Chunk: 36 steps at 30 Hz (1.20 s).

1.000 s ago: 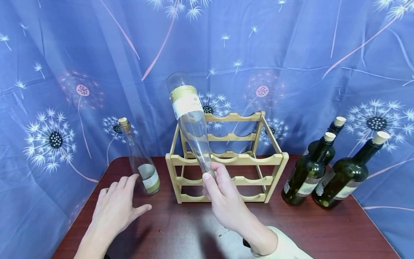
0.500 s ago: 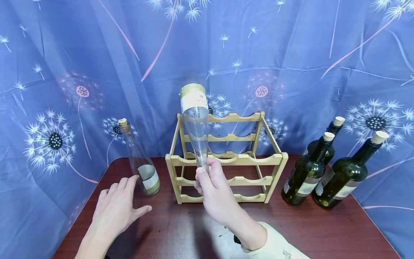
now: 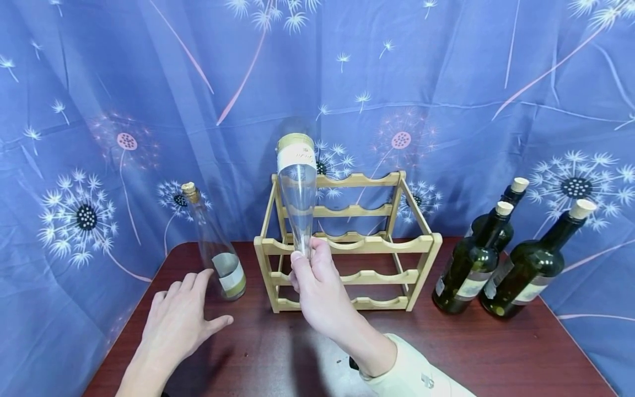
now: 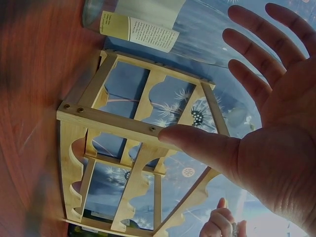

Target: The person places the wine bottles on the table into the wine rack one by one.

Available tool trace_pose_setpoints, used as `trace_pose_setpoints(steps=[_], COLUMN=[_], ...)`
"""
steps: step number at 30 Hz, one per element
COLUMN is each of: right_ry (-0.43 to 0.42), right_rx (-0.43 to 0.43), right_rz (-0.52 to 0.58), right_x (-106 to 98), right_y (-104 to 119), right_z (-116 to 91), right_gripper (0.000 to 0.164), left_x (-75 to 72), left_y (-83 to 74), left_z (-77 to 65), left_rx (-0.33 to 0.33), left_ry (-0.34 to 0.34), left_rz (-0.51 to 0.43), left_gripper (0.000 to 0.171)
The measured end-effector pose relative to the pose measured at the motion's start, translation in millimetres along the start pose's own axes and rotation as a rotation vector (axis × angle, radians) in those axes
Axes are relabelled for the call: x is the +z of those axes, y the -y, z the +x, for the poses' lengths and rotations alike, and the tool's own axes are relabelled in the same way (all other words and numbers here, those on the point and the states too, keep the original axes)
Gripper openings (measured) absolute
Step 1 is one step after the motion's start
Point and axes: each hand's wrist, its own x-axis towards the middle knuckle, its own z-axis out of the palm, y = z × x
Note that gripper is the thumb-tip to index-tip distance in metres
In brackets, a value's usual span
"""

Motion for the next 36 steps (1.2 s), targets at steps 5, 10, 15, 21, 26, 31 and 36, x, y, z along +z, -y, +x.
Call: trace_pose_setpoints(steps=[5, 10, 15, 21, 26, 31, 36], right_ry=[0.015, 0.019, 0.008, -0.006, -0.007, -0.007, -0.009], right_rx=[0.030, 0.061, 0.077, 0.063, 0.064, 0.075, 0.107], right_rz=[0.036, 0.069, 0.108, 0.104, 0.114, 0.140, 0.143], right_x=[1.4, 3.8, 7.4, 7.8, 7.6, 8.3, 10.9], right_y=[-0.5, -1.8, -4.0, -4.3, -4.3, -3.1, -4.7], right_z=[0.6, 0.1, -0.2, 1.7, 1.4, 3.3, 2.7], right_gripper=[0.024, 0.026, 0.028, 0.026, 0.028, 0.029, 0.029], left_x=[0.1, 0.9, 1.6, -0.8, 0.2, -1.0, -0.5], left_y=[-0.2, 0.2, 0.0, 1.5, 0.9, 1.4, 2.2], left_z=[0.1, -0.8, -1.5, 1.8, 3.7, 5.8, 3.6], left_rx=[-0.001, -0.005, -0.005, -0.001, 0.013, 0.012, 0.002], left_ry=[0.004, 0.013, 0.014, 0.012, -0.001, -0.007, 0.001], left_rz=[0.001, 0.001, -0.004, -0.002, -0.006, -0.007, -0.010], left_gripper=[0.102, 0.102, 0.102, 0.103, 0.102, 0.103, 0.104])
